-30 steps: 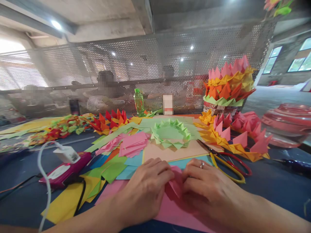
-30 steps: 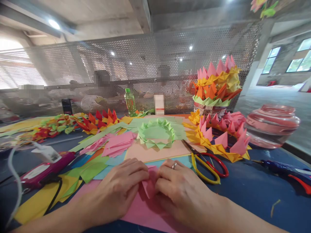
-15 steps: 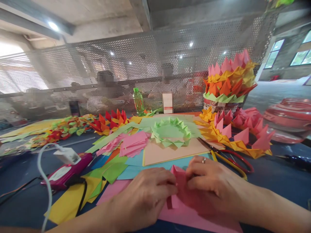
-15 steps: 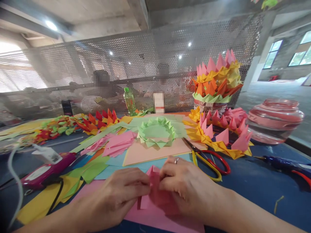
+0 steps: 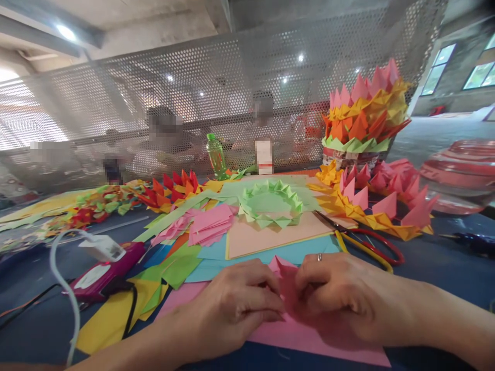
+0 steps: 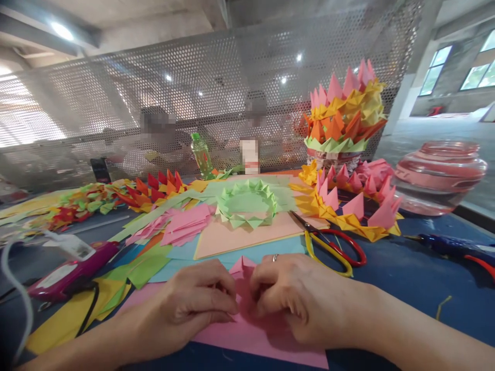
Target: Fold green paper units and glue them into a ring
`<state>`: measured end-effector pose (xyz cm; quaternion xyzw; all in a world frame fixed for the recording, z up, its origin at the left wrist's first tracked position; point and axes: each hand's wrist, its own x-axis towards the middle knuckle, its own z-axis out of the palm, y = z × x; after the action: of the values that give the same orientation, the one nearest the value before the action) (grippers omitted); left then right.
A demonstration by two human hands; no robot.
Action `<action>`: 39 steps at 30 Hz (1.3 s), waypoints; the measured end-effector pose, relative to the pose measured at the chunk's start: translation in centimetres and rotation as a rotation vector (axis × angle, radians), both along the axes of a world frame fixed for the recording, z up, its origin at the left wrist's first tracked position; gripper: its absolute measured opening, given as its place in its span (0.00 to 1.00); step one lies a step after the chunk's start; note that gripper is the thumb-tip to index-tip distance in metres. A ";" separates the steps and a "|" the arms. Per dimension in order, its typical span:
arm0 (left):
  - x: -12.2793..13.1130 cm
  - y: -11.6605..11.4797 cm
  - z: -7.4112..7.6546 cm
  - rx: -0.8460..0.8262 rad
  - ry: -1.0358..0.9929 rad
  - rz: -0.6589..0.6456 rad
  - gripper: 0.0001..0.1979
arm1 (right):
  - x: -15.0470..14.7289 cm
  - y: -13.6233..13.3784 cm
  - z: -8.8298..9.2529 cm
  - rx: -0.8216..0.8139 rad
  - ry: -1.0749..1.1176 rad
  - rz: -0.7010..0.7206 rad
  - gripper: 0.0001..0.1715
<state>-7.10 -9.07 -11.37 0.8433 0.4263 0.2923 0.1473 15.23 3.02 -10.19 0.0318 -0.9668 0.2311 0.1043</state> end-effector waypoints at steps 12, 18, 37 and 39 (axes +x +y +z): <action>0.8 0.9 -0.5 -0.263 -0.187 0.240 0.02 | 0.3 0.3 0.5 -0.024 -0.073 0.037 0.29; 1.4 1.1 -0.3 -0.278 -0.173 0.313 0.04 | 0.3 0.3 0.5 -0.033 -0.074 0.039 0.29; 1.4 1.1 -0.7 -0.331 -0.154 0.336 0.04 | 0.3 0.2 0.2 -0.076 -0.037 0.042 0.27; 1.4 1.1 -0.6 -0.330 -0.148 0.332 0.04 | 0.2 0.1 0.1 -0.097 -0.028 0.046 0.31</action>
<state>-5.74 -7.93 -11.98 0.7023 0.5892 0.3000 0.2638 15.40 3.10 -10.10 0.0455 -0.9548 0.2805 0.0868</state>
